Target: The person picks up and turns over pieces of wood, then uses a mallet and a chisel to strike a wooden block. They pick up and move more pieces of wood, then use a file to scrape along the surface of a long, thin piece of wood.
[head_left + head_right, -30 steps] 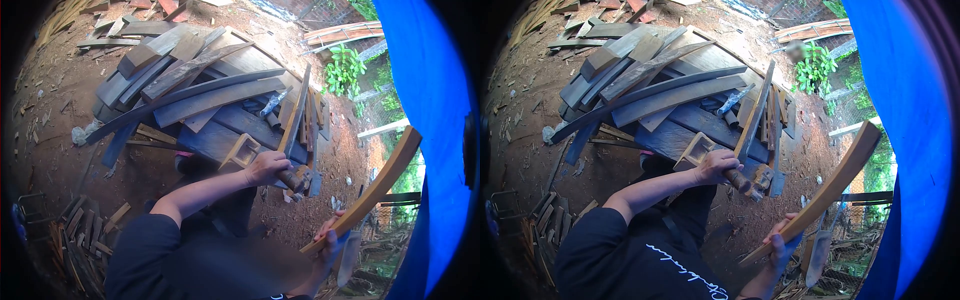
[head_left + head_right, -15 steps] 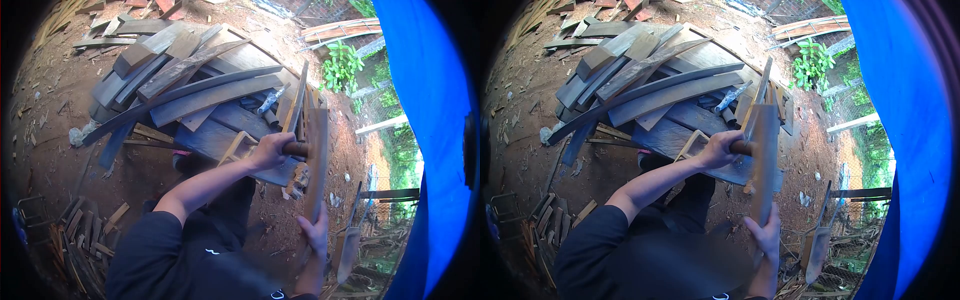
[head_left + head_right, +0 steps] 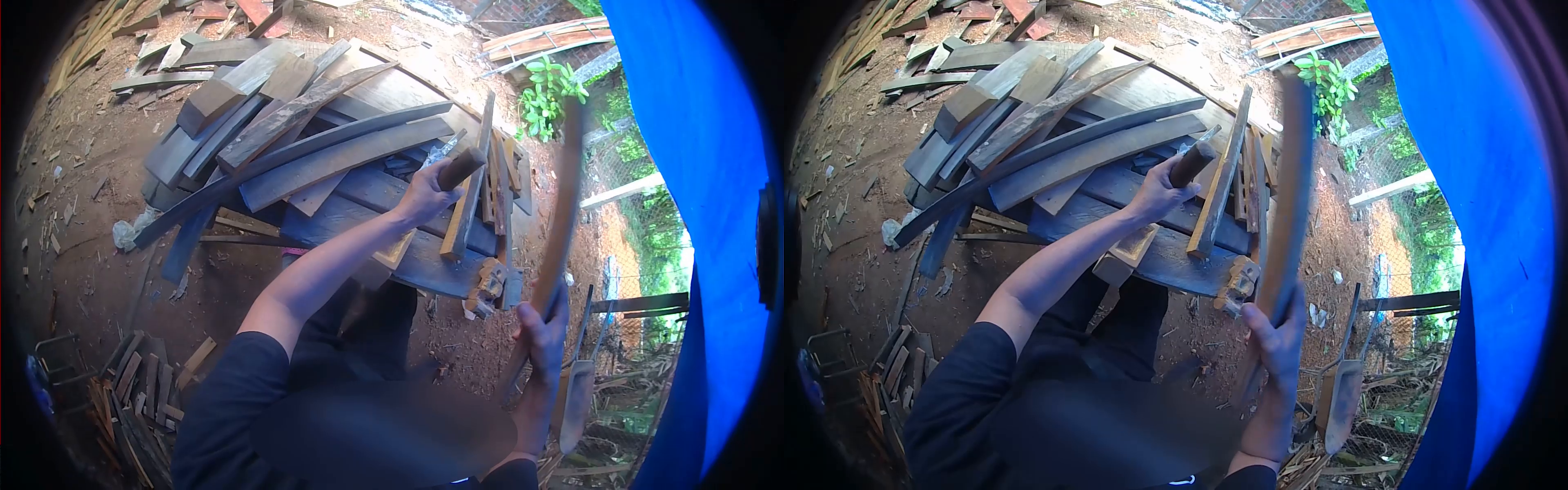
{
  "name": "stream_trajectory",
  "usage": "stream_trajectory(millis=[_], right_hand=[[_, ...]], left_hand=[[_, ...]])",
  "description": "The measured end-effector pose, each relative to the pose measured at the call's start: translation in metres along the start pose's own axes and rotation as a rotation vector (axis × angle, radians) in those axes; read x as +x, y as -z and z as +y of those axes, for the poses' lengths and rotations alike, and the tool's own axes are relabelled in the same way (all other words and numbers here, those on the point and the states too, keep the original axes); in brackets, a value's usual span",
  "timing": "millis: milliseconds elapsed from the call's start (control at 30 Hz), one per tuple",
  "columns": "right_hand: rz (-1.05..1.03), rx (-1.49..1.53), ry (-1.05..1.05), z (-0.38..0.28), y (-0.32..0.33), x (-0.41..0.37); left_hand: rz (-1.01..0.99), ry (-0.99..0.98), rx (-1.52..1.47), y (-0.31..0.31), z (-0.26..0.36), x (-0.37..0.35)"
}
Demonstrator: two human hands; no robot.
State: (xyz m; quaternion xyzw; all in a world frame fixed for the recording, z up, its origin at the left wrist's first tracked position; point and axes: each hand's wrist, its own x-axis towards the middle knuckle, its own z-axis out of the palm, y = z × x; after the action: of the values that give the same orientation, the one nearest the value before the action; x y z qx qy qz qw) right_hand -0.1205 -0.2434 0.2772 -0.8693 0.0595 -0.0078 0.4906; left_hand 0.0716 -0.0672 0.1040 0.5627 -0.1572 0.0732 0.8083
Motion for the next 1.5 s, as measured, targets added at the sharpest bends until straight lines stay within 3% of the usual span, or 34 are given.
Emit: stream_trajectory(millis=[67,200,267,333,400,467,533,633,700,733,800,833,933,1000,1067,1133,1200,1267,1333,1400,1467,1500], right_hand=[[0.045,0.087,-0.03,0.003,-0.006,0.002],[-0.152,-0.183,0.11,0.035,-0.017,0.032],[-0.164,-0.111,-0.019,0.021,-0.007,0.032],[-0.141,-0.044,-0.017,0.017,-0.004,0.024],[0.027,0.089,-0.036,0.008,-0.01,0.016],[0.03,0.045,-0.013,0.044,-0.012,0.033],[-0.135,-0.242,0.024,0.081,-0.004,0.051],[-0.081,0.001,0.021,0.042,0.0,0.036],[-0.014,0.186,-0.061,0.017,-0.002,0.018],[-0.007,0.186,-0.063,0.021,-0.006,0.021],[-0.126,-0.104,-0.084,0.043,-0.014,0.035],[-0.145,-0.185,0.109,0.059,-0.019,0.041],[-0.147,-0.142,-0.015,0.034,-0.005,0.036],[-0.111,0.025,0.04,0.036,-0.011,0.027],[0.029,0.115,-0.067,0.034,-0.02,0.022],[0.004,-0.036,0.039,0.065,-0.02,0.034],[-0.172,-0.093,0.051,0.065,-0.02,0.037],[-0.188,-0.044,-0.047,0.055,-0.016,0.025],[-0.064,0.2,-0.024,0.041,-0.022,0.009],[-0.052,0.128,-0.071,0.052,-0.026,0.011],[-0.186,-0.013,-0.032,0.056,-0.025,0.016],[-0.136,-0.059,0.045,0.05,-0.022,0.013]], left_hand=[[-0.016,0.017,0.033,0.001,0.004,-0.002],[-0.012,0.067,0.058,-0.002,0.001,0.002],[0.001,0.066,0.05,0.0,-0.001,0.007],[0.008,0.091,0.034,0.001,-0.006,0.003],[0.018,0.072,0.077,0.0,-0.003,0.005],[0.017,0.047,0.115,-0.004,-0.01,0.009],[0.075,0.093,0.11,-0.006,-0.012,0.012],[0.103,-0.01,0.117,-0.003,-0.016,0.011],[0.101,0.028,0.124,-0.003,-0.014,0.008],[0.096,0.052,0.132,-0.004,-0.011,0.008],[0.088,0.053,0.144,-0.007,-0.011,0.008],[0.089,0.055,0.158,-0.009,-0.012,0.008],[0.122,-0.002,0.128,-0.005,-0.009,0.007],[0.115,0.035,0.105,-0.001,-0.01,0.004],[0.094,0.055,0.078,-0.003,-0.007,0.002],[0.067,0.049,0.07,-0.005,0.0,-0.002],[0.059,0.017,0.066,0.0,-0.003,0.0],[0.065,0.012,0.06,0.006,-0.003,-0.008],[0.052,0.033,-0.01,0.0,0.015,-0.013],[0.016,0.012,0.045,-0.004,0.012,-0.02],[-0.017,-0.015,0.101,-0.004,0.013,-0.021],[0.008,-0.029,0.047,-0.002,0.014,-0.019]])
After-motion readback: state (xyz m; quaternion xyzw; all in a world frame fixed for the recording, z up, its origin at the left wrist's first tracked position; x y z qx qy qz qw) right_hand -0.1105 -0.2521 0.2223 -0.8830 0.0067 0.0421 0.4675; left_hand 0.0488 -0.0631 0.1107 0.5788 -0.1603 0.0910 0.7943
